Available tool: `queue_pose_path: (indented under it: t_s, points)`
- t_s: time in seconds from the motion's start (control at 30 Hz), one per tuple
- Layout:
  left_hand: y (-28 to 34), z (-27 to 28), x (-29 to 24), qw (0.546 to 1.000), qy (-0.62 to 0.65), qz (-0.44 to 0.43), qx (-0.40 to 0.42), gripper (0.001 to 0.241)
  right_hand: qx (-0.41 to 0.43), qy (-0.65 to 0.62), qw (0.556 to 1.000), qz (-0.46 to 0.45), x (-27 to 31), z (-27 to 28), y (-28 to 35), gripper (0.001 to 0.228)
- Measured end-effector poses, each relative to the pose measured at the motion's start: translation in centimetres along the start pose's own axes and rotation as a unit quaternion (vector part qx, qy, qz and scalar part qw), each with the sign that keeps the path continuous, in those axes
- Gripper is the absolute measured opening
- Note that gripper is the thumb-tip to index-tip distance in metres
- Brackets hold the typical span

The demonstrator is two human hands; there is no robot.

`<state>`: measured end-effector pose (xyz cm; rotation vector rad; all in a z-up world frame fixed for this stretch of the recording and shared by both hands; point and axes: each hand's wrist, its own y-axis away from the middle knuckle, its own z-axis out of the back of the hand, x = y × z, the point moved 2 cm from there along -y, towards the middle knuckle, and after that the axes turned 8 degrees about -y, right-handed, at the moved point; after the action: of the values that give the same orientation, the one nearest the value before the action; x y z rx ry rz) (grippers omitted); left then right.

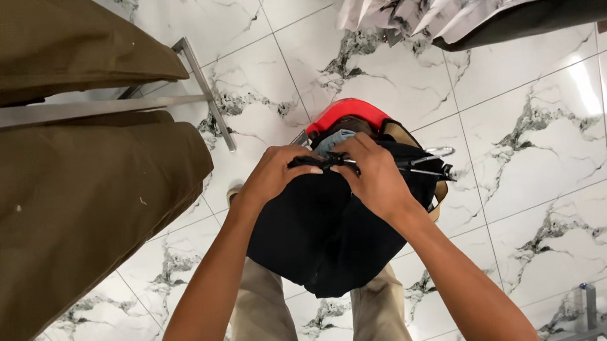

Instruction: The person takes various items of clothing from a shopping basket and hangs them onto clothing racks using hangers.

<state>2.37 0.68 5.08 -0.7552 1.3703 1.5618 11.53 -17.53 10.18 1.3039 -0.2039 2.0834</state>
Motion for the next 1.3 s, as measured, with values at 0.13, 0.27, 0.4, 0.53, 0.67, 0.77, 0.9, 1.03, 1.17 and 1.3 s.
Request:
queue_pose_path:
  t_s: [0.13,0.27,0.4,0.53,0.67,0.77,0.9,1.03,1.17,1.3]
  points:
    - [-0.2,-0.2,0.7,1.0,-0.024,-0.016,0.007,0.016,0.011,-0.012,1.0,0.007,-0.3,-0.7,0.2,0.024]
    - [-0.4,-0.1,0.6,0.999,-0.03,-0.019,0.021,0.012,0.011,-0.036,0.999,0.013,-1.1,-1.1,0.1,0.024]
    - [-0.2,-0.7,2.4,0.999,-0.026,0.019,0.023,0.025,0.021,-0.033,0.999,0.028,-0.3,-1.2,0.0,0.025]
    - [-0.6,-0.3,0.7,0.999,-0.036,0.011,0.011,0.032,0.026,-0.04,0.999,0.006,-0.2,-1.2,-0.1,0.024]
    - [-0.4,-0.5,1.8,0.999,-0.034,0.028,0.008,0.043,0.05,-0.041,0.998,0.001,-0.5,-1.7,-0.1,0.025]
    - [-0.7,-0.5,2.1,0.999,-0.03,0.032,0.004,0.044,0.047,-0.046,0.998,-0.001,-0.9,-1.8,-0.3,0.024]
    - [-0.7,-0.7,2.5,0.999,-0.039,0.03,0.003,0.041,0.042,-0.054,0.998,0.002,-0.3,-1.4,-0.5,0.024]
    - [-0.9,-0.8,2.5,0.999,-0.034,0.033,0.005,0.043,0.041,-0.063,0.997,0.0,-0.6,-1.4,-0.4,0.025]
    - [-0.8,-0.9,2.1,0.999,-0.021,0.024,0.002,0.042,0.04,-0.072,0.997,0.005,-0.7,-1.4,-0.5,0.025]
    - [-0.4,-1.2,2.8,1.0,0.006,0.025,-0.015,0.039,0.045,-0.059,0.997,-0.002,-3.0,-2.6,-0.4,0.026]
